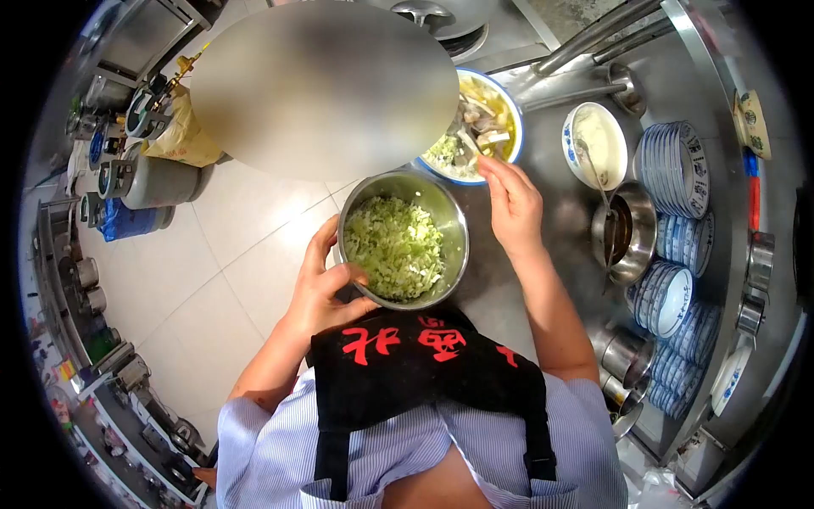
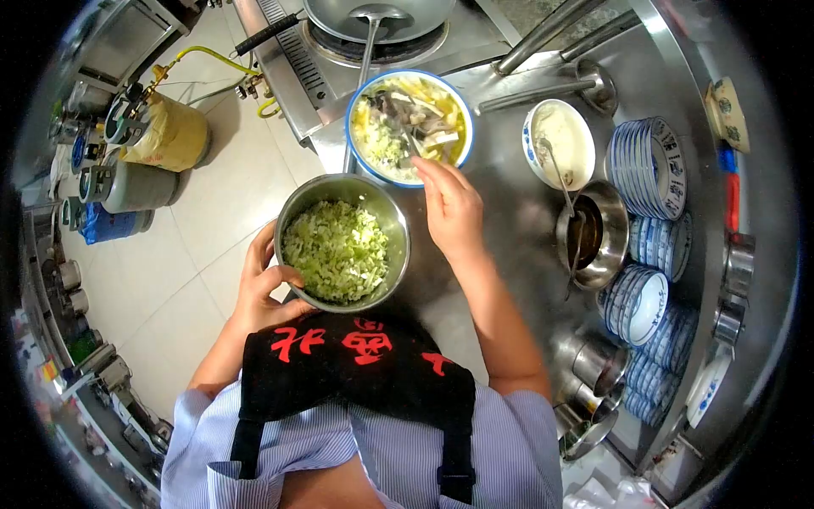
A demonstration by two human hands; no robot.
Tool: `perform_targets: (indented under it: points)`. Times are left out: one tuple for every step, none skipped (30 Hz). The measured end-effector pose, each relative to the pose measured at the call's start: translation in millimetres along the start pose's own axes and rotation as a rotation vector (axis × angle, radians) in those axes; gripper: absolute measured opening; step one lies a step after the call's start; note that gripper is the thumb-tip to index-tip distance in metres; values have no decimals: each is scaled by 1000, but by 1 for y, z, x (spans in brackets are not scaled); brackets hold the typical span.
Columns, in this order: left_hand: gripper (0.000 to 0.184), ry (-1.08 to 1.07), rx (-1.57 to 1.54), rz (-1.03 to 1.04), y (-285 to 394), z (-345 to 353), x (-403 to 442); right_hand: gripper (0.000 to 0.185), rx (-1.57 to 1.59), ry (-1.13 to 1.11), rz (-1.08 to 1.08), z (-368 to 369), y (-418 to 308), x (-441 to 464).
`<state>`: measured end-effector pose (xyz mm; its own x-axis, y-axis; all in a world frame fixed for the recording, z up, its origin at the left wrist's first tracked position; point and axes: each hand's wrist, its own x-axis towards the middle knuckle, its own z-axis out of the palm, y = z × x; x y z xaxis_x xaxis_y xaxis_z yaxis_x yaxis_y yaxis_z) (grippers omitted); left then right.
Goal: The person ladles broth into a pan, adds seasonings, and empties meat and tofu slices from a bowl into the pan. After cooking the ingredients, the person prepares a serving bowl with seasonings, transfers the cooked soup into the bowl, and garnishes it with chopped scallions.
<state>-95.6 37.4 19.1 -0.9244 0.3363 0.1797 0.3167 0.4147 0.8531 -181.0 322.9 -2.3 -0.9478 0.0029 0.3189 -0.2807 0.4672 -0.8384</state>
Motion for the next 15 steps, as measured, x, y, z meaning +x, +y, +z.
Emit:
perform_targets:
  points:
    - [35,7,6,1,1,1,1,19,-104,-4,-111,-2,-5,6]
    - [35,11,11,0,2,2,3,19,-208,-8,-219,-5,-12,8]
    - [35,22,22,22,3,3,5,18,-148,16,-181,-8,-22,6]
    - [36,27,33,36,5,3,7,18,-15,36,-140,-13,-34,0]
    - [36,30,44,48,8,3,8,18,120,58,-94,-19,-46,-8]
    - [36,22,38,83,13,2,12,17,106,20,-29,-28,-60,-17]
    - [36,18,71,115,17,3,12,16,81,-26,15,-27,-63,-28]
    - [36,14,102,155,20,4,13,15,52,-65,55,-25,-64,-37]
    - [36,11,130,202,22,5,16,14,19,-100,93,-24,-63,-44]
    - [37,-22,157,280,26,5,19,12,-122,-129,51,-20,-60,-48]
    - [37,-31,167,311,29,7,20,13,9,-85,136,-10,-51,-58]
    - [37,-36,175,343,32,10,20,13,146,-69,239,-2,-49,-63]
    - [37,-41,184,371,34,12,20,14,285,-57,341,3,-49,-67]
    - [36,-55,181,388,35,13,21,16,398,-53,380,4,-48,-68]
    - [36,-57,176,362,37,13,21,17,433,-18,401,2,-48,-69]
